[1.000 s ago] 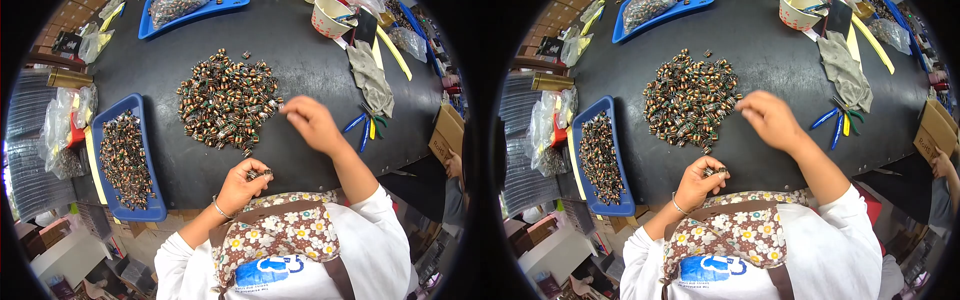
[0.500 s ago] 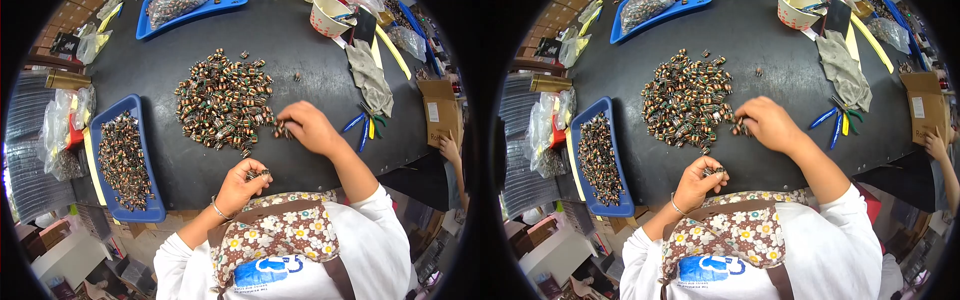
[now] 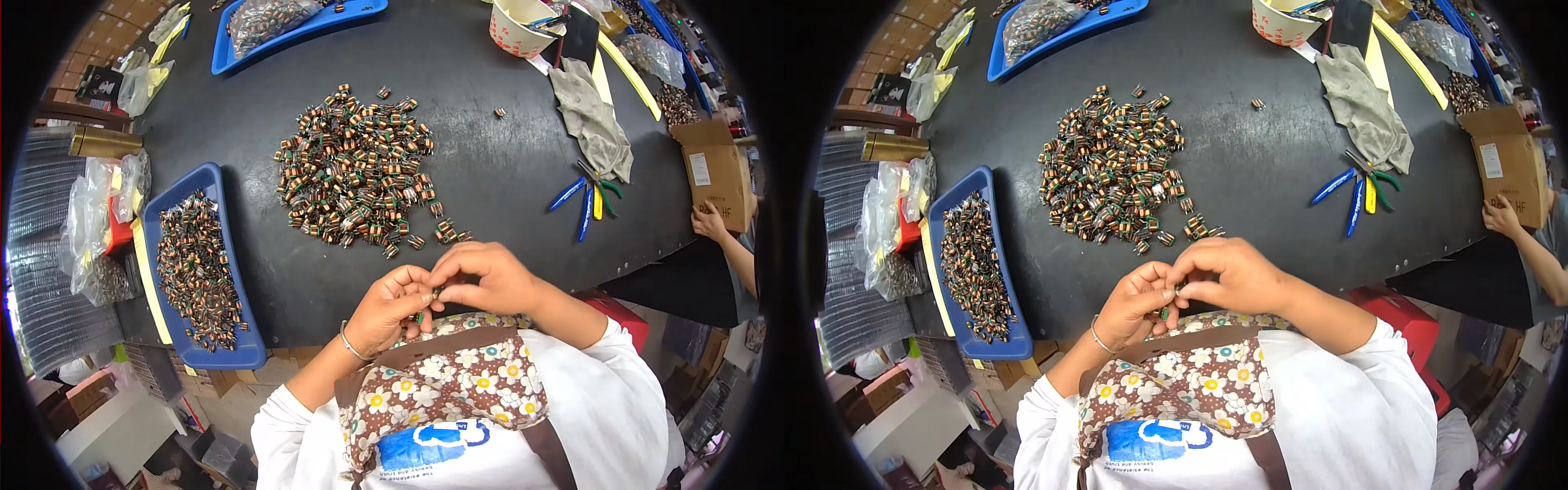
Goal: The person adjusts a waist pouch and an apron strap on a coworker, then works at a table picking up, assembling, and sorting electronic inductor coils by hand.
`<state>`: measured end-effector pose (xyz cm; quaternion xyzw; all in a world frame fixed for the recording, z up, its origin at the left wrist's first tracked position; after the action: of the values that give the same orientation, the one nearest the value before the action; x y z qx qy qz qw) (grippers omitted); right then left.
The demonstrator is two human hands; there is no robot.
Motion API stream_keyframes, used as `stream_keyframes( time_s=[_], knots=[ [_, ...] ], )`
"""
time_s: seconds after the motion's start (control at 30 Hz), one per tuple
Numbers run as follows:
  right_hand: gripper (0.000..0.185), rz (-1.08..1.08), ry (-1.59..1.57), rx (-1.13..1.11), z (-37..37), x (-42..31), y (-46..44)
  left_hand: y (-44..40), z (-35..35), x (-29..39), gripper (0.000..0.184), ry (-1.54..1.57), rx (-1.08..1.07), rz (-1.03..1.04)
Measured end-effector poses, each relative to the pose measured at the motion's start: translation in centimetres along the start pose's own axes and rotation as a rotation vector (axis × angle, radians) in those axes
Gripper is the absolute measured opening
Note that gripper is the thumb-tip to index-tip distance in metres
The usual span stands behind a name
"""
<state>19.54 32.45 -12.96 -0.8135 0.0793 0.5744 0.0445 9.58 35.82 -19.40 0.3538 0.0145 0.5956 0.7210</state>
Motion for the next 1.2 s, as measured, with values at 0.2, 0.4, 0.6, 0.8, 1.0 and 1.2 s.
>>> stream_keyframes(
  time_s=[0.2,0.4,0.6,0.8,1.0,1.2],
  knots=[
    [0.016,-0.122,0.297,0.137,-3.1,-0.6,-0.6,-0.1,-0.3,-0.5,0.009,-0.078,0.014,0.007],
    [0.02,-0.037,0.777,0.674,-15.5,4.2,-3.1,-0.1,-1.1,0.1,0.009,-0.173,0.12,0.13],
    [0.015,0.076,0.823,0.644,-17.3,7.6,-5.1,0.0,-1.3,0.6,0.009,-0.257,0.145,0.17],
    [0.01,0.174,0.645,0.645,-17.1,7.2,-4.8,-0.1,-1.3,0.6,0.008,-0.282,0.146,0.154],
    [0.008,0.183,0.189,0.233,-7.2,3.1,-1.8,-0.2,-1.5,0.8,0.008,-0.292,0.163,0.15],
    [0.012,0.004,0.206,0.109,-1.1,0.5,-0.1,-0.7,-1.0,0.8,0.013,-0.31,0.158,0.162]
  ],
)
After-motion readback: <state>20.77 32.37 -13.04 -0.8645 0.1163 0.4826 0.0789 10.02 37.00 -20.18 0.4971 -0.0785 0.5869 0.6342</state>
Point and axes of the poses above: each hand's wrist, its own y-axis away from the middle knuckle, its own z-axis out of the palm, x = y × z, the point moved 9 cm from there along -y, towards the middle knuckle, and after that the axes turned 7 degrees about y, right-handed, at the moved point
